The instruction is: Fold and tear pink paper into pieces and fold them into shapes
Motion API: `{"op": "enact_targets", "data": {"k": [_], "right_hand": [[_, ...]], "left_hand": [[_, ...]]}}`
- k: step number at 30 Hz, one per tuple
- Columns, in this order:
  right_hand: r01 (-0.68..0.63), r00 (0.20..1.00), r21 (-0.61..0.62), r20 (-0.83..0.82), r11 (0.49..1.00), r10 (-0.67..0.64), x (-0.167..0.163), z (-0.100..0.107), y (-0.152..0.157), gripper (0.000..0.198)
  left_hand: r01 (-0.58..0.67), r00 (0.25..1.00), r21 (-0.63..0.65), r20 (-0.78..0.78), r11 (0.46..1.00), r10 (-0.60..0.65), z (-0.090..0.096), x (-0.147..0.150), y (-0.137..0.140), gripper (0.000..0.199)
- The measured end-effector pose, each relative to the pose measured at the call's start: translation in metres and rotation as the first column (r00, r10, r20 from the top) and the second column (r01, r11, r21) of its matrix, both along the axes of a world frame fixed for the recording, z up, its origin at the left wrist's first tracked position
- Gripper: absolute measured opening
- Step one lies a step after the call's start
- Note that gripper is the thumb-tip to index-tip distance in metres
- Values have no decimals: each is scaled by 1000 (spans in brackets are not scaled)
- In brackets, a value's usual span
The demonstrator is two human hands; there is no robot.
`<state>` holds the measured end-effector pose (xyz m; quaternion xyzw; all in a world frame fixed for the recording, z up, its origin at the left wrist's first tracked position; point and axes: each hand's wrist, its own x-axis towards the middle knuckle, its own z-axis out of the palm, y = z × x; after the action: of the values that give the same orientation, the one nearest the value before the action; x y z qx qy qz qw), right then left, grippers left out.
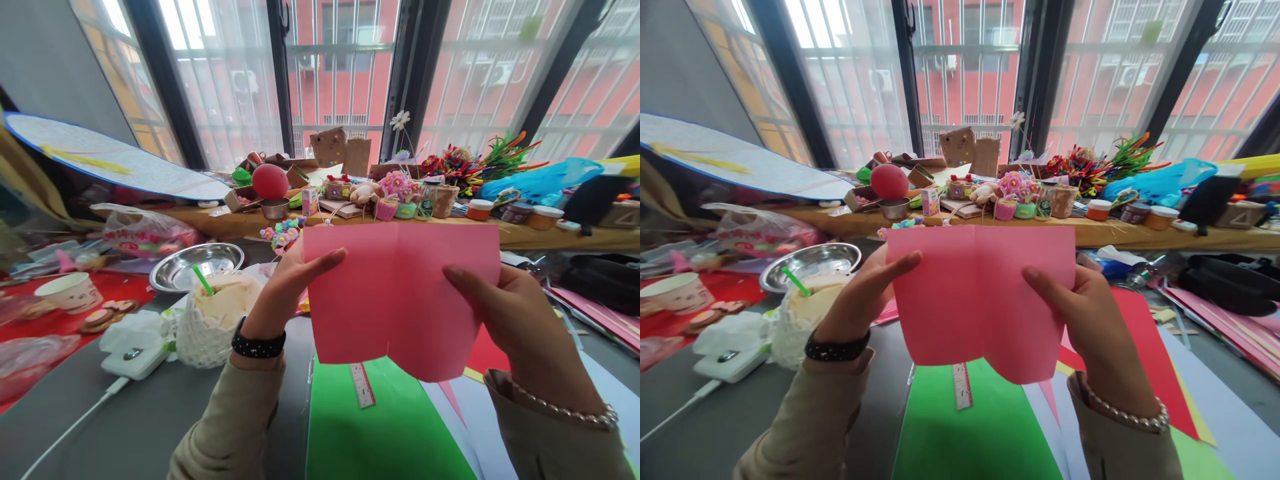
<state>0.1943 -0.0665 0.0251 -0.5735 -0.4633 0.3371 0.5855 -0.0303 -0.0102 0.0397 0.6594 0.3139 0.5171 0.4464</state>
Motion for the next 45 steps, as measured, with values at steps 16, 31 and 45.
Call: {"op": "enact_targets", "data": {"k": [16,31,45], "right_hand": [[-46,977,37,-208,998,53,-1,3,-1,15],[-119,958,-29,-268,992,107,0,2,1,16],[-210,909,-4,-370,978,194,6,0,8,12]], "left_hand": [[-162,980,-74,105,984,169,1,12,-14,16],[-136,977,-144,143,980,156,3,13,-15,14],[-141,978,-152,131,978,162,2,16,-20,13]]}}
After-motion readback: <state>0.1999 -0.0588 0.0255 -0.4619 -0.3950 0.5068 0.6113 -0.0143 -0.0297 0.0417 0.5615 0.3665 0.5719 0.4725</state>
